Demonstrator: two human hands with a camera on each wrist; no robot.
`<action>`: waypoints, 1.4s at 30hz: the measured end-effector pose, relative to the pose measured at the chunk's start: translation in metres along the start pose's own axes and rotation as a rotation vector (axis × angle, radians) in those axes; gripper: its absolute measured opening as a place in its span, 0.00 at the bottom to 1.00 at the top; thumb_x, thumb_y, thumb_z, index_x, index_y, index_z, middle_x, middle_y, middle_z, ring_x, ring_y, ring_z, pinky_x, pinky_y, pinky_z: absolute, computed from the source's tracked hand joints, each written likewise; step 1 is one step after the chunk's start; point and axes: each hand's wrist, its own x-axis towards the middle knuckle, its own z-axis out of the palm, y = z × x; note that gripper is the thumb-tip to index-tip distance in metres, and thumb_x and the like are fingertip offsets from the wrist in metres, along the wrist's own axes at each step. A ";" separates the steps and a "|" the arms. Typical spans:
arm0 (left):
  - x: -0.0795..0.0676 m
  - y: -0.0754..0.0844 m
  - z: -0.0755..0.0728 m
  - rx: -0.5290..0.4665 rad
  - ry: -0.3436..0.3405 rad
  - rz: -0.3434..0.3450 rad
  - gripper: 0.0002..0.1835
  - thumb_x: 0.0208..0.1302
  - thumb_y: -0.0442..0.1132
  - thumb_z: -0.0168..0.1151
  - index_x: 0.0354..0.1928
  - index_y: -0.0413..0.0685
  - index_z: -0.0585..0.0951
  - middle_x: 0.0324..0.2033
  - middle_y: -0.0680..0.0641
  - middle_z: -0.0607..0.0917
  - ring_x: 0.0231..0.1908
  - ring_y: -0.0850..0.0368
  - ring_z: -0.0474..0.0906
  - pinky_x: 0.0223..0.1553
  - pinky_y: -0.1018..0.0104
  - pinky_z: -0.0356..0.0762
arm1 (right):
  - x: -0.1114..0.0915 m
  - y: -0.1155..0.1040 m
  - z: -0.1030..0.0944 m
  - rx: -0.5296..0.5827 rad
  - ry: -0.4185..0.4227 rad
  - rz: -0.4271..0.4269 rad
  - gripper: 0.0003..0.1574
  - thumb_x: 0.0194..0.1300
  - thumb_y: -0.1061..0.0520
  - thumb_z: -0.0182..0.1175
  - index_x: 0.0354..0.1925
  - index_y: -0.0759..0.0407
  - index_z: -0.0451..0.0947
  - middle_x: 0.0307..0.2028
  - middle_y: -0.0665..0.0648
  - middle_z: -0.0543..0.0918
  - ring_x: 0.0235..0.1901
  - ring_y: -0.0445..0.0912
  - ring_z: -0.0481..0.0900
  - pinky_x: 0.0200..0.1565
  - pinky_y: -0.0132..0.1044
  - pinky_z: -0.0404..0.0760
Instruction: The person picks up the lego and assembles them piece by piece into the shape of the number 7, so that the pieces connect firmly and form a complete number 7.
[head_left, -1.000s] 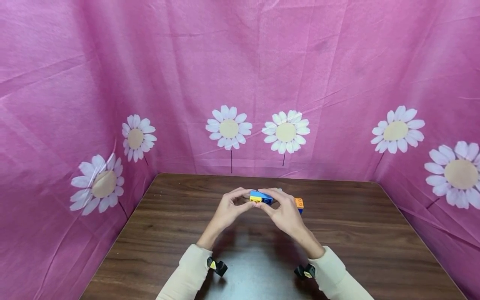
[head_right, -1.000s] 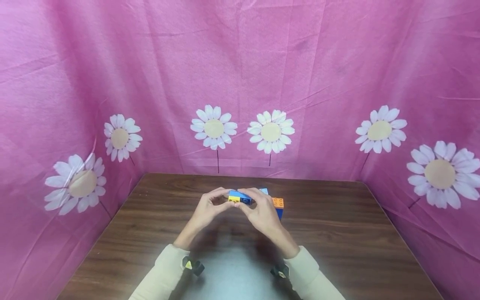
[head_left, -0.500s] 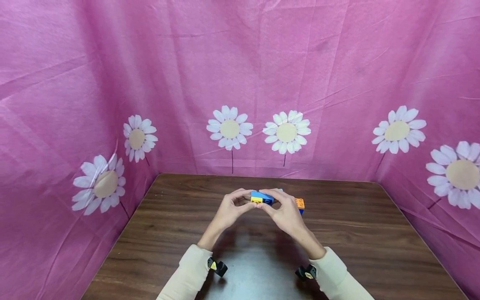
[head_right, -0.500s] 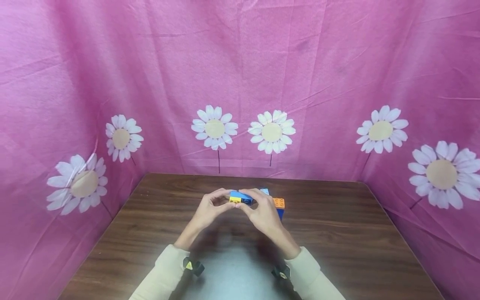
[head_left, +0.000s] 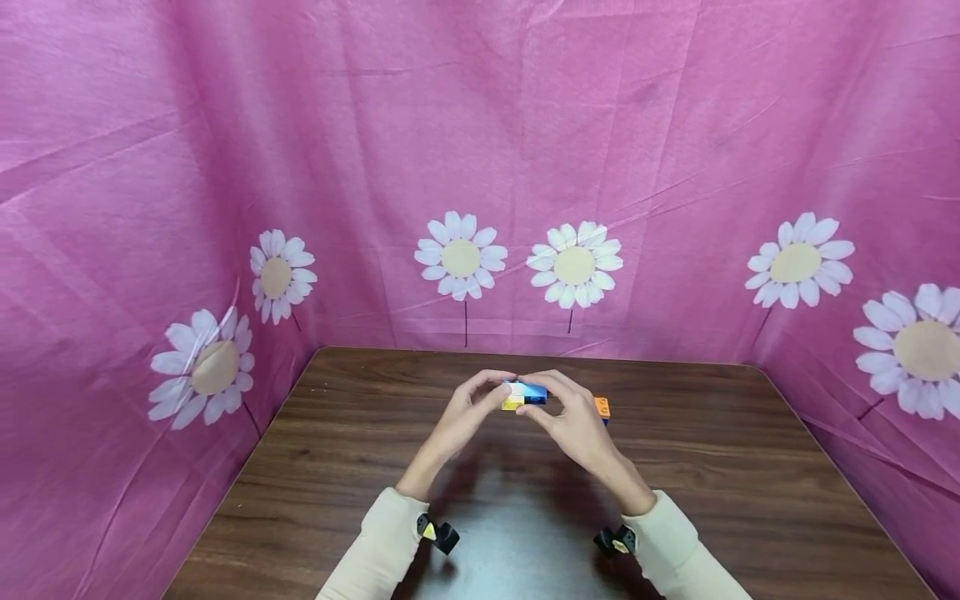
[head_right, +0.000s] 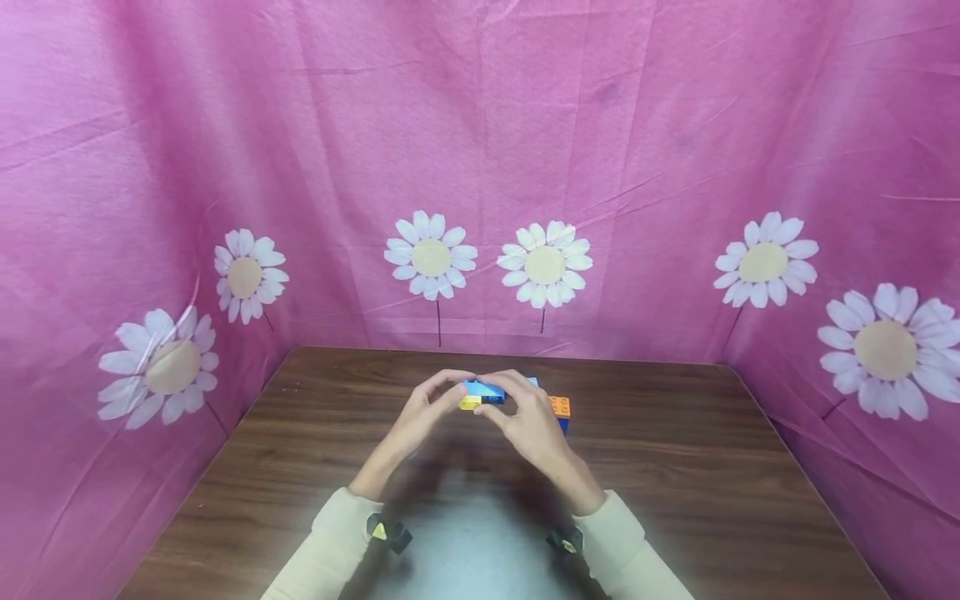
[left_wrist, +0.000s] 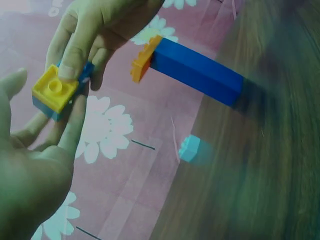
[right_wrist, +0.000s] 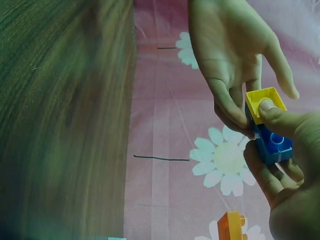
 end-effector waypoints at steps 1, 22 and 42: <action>0.000 0.002 0.001 -0.002 0.002 -0.009 0.20 0.81 0.42 0.59 0.66 0.39 0.79 0.58 0.41 0.82 0.51 0.60 0.81 0.56 0.67 0.82 | 0.000 0.000 0.000 -0.002 0.003 -0.005 0.28 0.57 0.57 0.81 0.56 0.54 0.87 0.50 0.49 0.89 0.50 0.43 0.87 0.54 0.35 0.85; 0.008 0.012 0.022 -0.075 -0.009 -0.125 0.21 0.74 0.37 0.67 0.62 0.34 0.80 0.47 0.43 0.88 0.42 0.61 0.87 0.53 0.58 0.89 | -0.003 0.008 -0.008 -0.023 0.013 -0.192 0.34 0.53 0.63 0.81 0.60 0.58 0.86 0.56 0.55 0.88 0.57 0.50 0.81 0.62 0.26 0.76; 0.010 0.004 0.025 -0.125 -0.009 -0.123 0.20 0.76 0.33 0.64 0.64 0.31 0.77 0.41 0.44 0.89 0.39 0.57 0.90 0.54 0.50 0.89 | -0.014 0.034 -0.062 0.001 0.098 -0.147 0.14 0.58 0.73 0.75 0.39 0.58 0.91 0.40 0.53 0.90 0.47 0.44 0.82 0.53 0.21 0.74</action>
